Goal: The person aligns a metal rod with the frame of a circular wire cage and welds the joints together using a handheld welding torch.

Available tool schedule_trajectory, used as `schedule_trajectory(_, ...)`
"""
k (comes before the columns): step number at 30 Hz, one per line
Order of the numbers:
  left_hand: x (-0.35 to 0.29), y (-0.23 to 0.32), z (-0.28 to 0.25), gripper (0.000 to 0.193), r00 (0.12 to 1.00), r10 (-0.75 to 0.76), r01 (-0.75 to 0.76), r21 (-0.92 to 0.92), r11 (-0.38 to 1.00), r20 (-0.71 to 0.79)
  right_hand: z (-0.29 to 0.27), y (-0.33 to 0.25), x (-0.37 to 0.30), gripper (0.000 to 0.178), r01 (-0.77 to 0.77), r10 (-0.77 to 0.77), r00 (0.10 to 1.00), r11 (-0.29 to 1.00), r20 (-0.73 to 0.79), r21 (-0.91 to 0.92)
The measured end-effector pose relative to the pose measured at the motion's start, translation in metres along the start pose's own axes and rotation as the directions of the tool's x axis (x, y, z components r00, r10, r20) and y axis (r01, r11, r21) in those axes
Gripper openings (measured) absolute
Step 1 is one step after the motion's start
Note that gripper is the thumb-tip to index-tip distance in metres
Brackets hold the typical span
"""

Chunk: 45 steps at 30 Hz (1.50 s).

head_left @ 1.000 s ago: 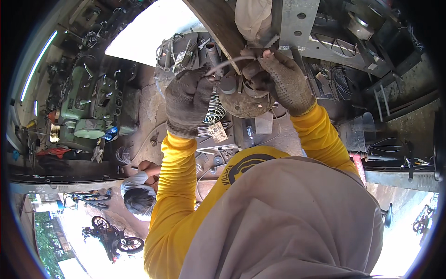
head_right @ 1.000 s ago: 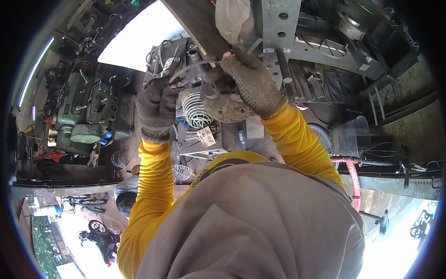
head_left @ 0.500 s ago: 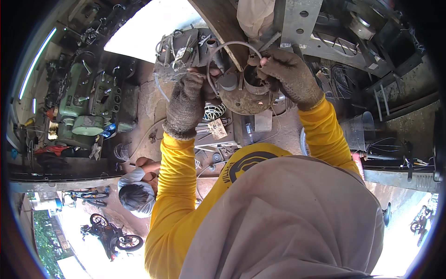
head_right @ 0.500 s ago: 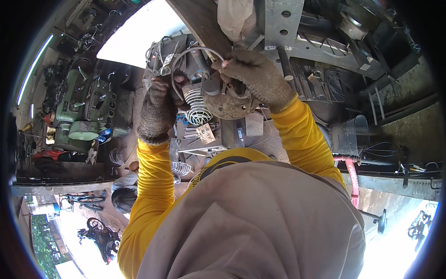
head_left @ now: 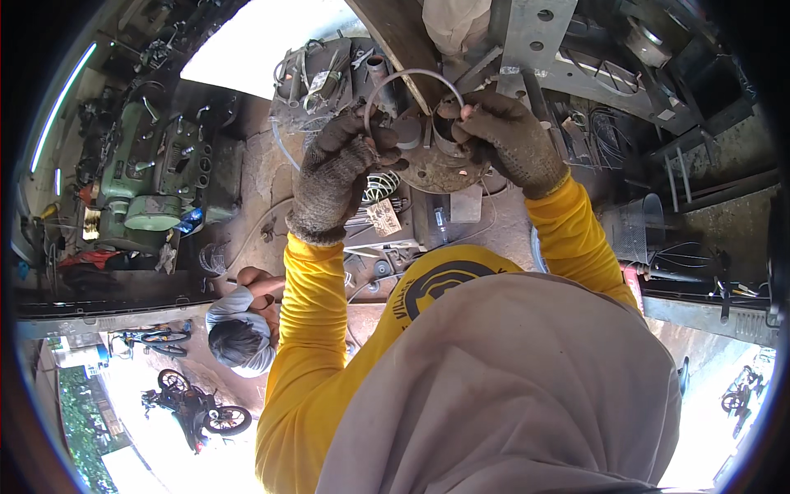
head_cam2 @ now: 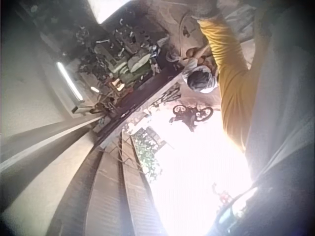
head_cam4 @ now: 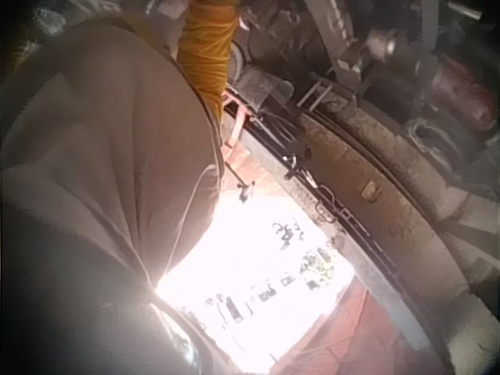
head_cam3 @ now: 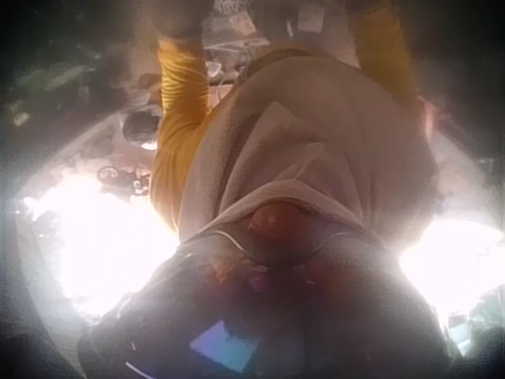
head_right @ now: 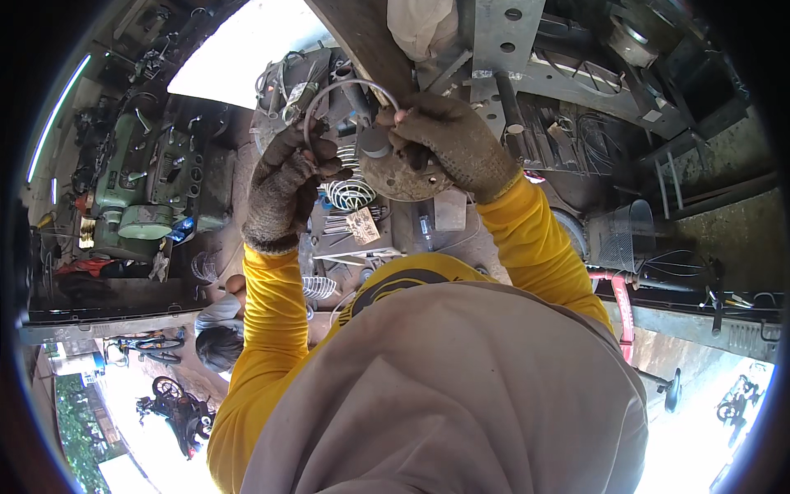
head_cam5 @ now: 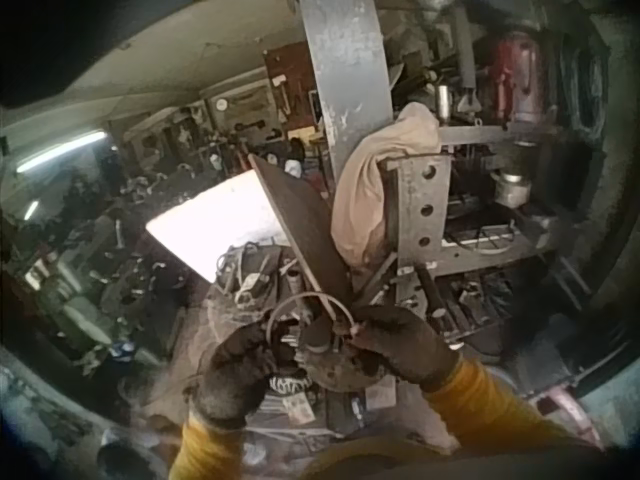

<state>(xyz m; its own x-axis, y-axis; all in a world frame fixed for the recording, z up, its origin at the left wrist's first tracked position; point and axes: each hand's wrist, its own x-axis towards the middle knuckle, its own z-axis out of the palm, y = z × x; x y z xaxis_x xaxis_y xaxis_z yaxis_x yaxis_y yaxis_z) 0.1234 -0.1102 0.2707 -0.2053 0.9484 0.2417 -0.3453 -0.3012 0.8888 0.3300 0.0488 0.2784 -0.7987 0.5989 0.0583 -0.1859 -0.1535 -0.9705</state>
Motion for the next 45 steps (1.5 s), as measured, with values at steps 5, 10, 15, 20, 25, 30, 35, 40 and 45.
schedule_trajectory(5, -0.009, -0.007, -0.028, 0.041, 0.997, -0.073, 0.074, 0.012, 0.997, -0.035, -0.009, 0.028, 0.001, 0.03, 0.057, -0.029, 0.992, 0.968, 0.119, -0.243)
schedule_trajectory(10, -0.011, -0.005, -0.041, 0.043, 0.94, -0.341, 0.333, 0.225, 0.916, -0.006, 0.016, 0.046, -0.004, 0.029, -0.044, 0.13, 0.978, 0.896, 0.166, -0.441)
schedule_trajectory(15, -0.015, -0.047, -0.069, 0.068, 0.992, -0.08, 0.096, 0.164, 0.982, -0.099, 0.033, 0.098, -0.009, 0.029, -0.341, 0.34, 0.94, 0.936, 0.027, 0.083)
schedule_trajectory(20, -0.074, -0.126, -0.095, 0.077, 0.969, -0.132, 0.151, 0.077, 0.986, -0.207, 0.048, 0.155, -0.01, 0.026, -0.359, 0.431, 0.894, 0.85, -0.118, 0.384)
schedule_trajectory(25, -0.058, -0.161, -0.078, 0.041, 0.884, -0.234, 0.242, -0.034, 0.97, -0.406, 0.063, 0.198, -0.002, 0.027, -0.313, 0.543, 0.802, 0.737, -0.248, 0.6)
schedule_trajectory(30, -0.011, -0.17, -0.138, 0.03, 0.889, -0.363, 0.405, 0.111, 0.908, -0.278, 0.06, 0.205, 0.01, 0.024, -0.509, 0.431, 0.815, 0.852, -0.388, -0.123)
schedule_trajectory(35, 0.034, -0.178, -0.186, 0.024, 0.831, -0.499, 0.541, 0.147, 0.828, -0.246, 0.061, 0.226, 0.024, 0.02, -0.125, -0.144, 0.96, 0.551, -0.241, -0.825)
schedule_trajectory(40, 0.064, -0.179, -0.209, 0.023, 0.873, -0.428, 0.487, 0.412, 0.77, -0.233, 0.065, 0.232, 0.06, 0.023, -0.083, -0.186, 0.975, 0.208, -0.123, -0.975)
schedule_trajectory(45, 0.09, -0.171, -0.206, 0.024, 0.868, -0.427, 0.493, 0.546, 0.678, -0.253, 0.056, 0.244, 0.092, 0.022, -0.097, -0.131, 0.986, 0.038, -0.101, -0.995)
